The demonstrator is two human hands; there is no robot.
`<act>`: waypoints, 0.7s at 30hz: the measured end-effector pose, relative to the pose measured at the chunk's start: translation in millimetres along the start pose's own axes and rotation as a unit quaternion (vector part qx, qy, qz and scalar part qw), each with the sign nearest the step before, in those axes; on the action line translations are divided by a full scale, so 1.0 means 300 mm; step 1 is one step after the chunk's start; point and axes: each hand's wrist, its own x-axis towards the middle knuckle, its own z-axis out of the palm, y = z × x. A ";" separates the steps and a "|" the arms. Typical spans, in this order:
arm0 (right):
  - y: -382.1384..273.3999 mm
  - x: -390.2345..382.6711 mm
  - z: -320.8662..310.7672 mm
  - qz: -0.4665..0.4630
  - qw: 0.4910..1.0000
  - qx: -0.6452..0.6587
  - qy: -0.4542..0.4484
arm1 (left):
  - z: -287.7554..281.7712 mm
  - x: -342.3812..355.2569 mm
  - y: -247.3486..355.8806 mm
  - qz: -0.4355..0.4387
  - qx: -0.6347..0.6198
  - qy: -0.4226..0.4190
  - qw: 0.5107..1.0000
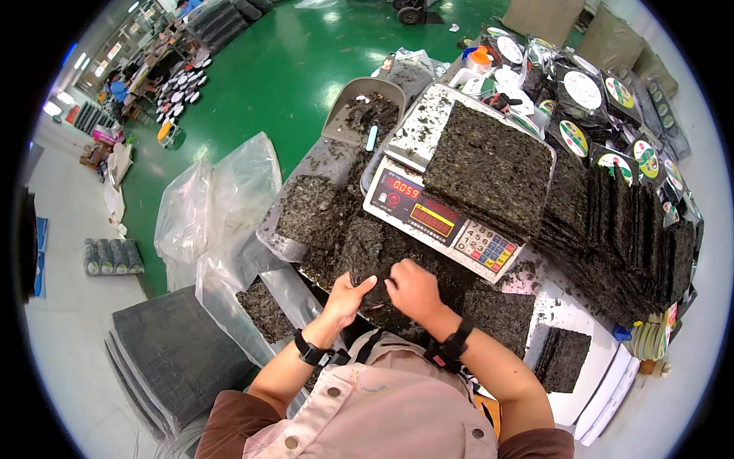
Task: The person weighs sheets of seaweed on a digital scale, adding and removing small amounts of seaweed by hand to reach a target weight before placing the stacks into a large plastic bag.
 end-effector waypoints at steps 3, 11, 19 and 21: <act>-0.004 0.003 0.000 0.018 1.000 0.019 0.002 | 0.007 0.004 -0.005 -0.011 -0.032 -0.007 0.999; 0.164 0.010 -0.023 0.227 0.912 0.338 -0.054 | -0.075 -0.008 0.082 -0.106 -0.054 -0.069 0.990; 0.036 0.014 0.013 0.152 0.961 0.203 -0.112 | -0.017 0.003 0.050 -0.094 0.028 -0.050 0.994; 0.046 0.009 0.018 0.177 0.951 0.224 -0.122 | -0.025 0.005 0.050 -0.104 0.042 -0.040 0.993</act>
